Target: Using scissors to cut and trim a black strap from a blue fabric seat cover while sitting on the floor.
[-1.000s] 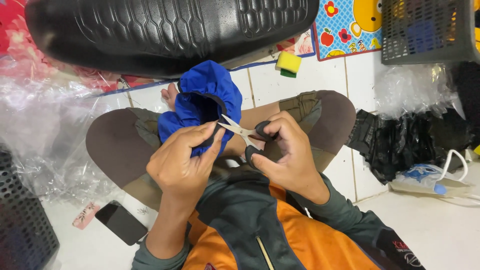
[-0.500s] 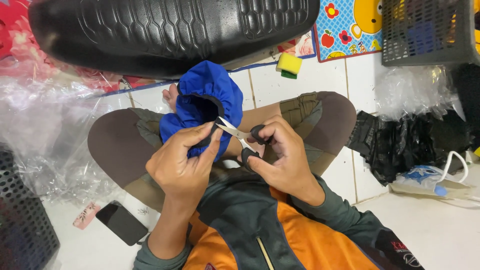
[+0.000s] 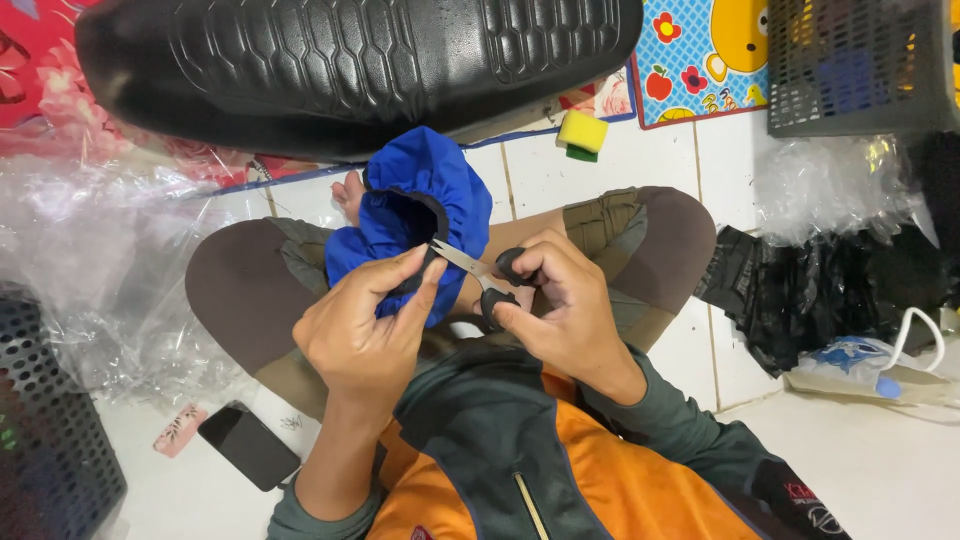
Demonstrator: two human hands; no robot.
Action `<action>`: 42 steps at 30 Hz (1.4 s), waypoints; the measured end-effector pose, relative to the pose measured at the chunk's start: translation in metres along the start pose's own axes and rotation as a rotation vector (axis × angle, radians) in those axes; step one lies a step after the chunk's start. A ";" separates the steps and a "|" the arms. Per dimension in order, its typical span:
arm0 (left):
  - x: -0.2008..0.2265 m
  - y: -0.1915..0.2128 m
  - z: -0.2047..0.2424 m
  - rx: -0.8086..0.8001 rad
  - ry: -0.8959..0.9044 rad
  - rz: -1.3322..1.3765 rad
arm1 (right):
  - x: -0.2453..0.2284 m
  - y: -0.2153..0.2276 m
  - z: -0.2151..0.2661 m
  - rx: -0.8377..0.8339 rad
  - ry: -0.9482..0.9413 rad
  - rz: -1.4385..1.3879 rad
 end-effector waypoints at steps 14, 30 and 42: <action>-0.005 0.006 0.004 0.027 -0.013 -0.049 | 0.000 -0.002 0.000 0.074 0.114 0.091; -0.009 0.012 0.002 0.106 0.353 0.317 | 0.028 -0.002 -0.002 0.054 0.082 -0.309; -0.025 -0.017 0.027 0.230 0.693 0.661 | 0.008 -0.010 -0.001 -0.005 0.102 -0.146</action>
Point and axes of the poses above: each hand's wrist, its own z-axis away from the middle knuckle, its own y-axis out of the back of the hand, x = y × z, the point moved 5 cm from there along -z, towards the middle knuckle, and after that the axes turned 12 degrees about -y, right-handed, at the moved point
